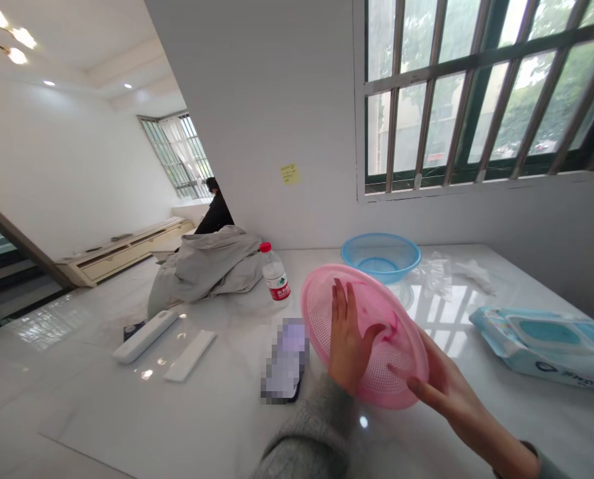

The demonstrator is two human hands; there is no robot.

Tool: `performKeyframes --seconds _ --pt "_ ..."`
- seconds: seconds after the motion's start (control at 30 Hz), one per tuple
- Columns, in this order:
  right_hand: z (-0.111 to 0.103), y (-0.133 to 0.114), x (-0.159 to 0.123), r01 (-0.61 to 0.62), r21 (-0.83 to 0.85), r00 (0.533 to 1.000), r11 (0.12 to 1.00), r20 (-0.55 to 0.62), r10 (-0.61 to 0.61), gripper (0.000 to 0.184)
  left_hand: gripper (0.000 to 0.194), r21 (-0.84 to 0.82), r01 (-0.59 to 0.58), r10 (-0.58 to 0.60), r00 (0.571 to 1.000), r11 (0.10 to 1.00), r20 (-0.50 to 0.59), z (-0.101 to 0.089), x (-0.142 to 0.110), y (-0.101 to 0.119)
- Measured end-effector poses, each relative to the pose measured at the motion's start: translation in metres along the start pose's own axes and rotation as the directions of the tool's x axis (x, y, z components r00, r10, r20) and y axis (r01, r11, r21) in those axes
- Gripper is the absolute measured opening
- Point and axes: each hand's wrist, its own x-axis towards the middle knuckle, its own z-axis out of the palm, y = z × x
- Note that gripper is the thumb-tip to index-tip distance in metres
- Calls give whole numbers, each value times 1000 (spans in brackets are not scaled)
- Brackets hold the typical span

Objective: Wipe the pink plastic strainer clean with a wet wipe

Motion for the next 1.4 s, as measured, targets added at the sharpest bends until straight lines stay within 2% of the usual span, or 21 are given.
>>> performKeyframes --seconds 0.2,0.33,0.47,0.57,0.7,0.77,0.87,0.97,1.13,1.3,1.4 --pt "8 12 -6 -5 -48 993 999 121 11 95 96 -131 94 -96 995 987 -6 -1 0 9" --pt "13 18 -7 20 -58 987 998 158 -11 113 106 -218 105 -104 994 970 13 -4 0 15" --pt "12 20 -5 16 -40 987 999 163 -10 111 108 -219 86 -83 996 972 26 -1 1 13" --pt "11 19 -5 11 -38 986 999 168 -4 107 101 -171 79 -77 997 982 17 1 -1 9" --pt "10 18 -6 15 -63 987 998 159 -5 106 75 -136 44 -45 999 990 -2 2 -4 4" --pt "10 18 -6 8 -60 988 998 154 2 105 71 -107 31 -31 1000 994 -2 2 -5 3" --pt "10 17 -6 -20 -27 989 999 143 23 105 78 -61 10 -9 1000 998 24 3 -5 1" --pt "14 14 -5 -45 2 987 999 156 44 103 82 -45 36 -34 999 998 37 5 -4 -1" --pt "23 15 -6 -58 14 979 998 194 55 110 84 -14 104 -105 994 994 -33 6 -1 2" --pt "24 22 -7 -20 18 972 1000 236 15 113 87 -7 91 -92 992 996 -85 0 0 9" --pt "21 23 -6 -20 34 969 999 246 11 111 90 -21 65 -66 995 998 -76 -1 -3 12"
